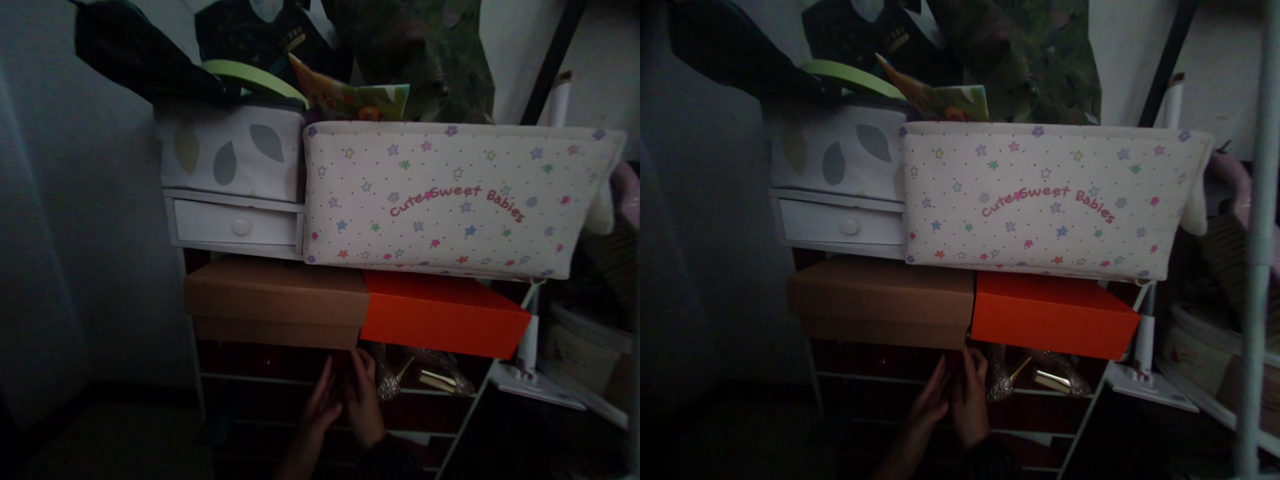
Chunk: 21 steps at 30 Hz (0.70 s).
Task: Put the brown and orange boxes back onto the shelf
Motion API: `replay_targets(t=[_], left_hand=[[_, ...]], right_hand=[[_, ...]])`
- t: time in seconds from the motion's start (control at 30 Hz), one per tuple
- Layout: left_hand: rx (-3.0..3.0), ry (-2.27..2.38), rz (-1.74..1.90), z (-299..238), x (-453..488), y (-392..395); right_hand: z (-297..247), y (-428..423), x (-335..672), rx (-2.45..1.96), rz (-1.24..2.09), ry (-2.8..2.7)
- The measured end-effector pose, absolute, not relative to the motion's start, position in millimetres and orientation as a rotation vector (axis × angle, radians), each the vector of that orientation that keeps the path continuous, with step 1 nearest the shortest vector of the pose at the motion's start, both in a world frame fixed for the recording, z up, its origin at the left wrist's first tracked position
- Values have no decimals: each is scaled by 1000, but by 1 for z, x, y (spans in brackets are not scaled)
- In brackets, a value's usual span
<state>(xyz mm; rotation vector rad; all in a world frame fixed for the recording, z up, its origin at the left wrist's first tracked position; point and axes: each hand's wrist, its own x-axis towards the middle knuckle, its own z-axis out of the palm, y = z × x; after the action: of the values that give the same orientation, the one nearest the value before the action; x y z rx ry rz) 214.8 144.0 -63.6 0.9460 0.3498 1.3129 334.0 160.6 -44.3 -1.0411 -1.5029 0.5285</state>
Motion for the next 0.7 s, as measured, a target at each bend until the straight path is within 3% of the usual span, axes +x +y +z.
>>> replay_targets(t=[0.5,0.7], left_hand=[[1004,505,1261,-56,204,138],[1240,945,1480,-48,192,131]], right_hand=[[-38,144,337,-1157,429,-1565],[-33,124,323,-1234,233,-1529]])
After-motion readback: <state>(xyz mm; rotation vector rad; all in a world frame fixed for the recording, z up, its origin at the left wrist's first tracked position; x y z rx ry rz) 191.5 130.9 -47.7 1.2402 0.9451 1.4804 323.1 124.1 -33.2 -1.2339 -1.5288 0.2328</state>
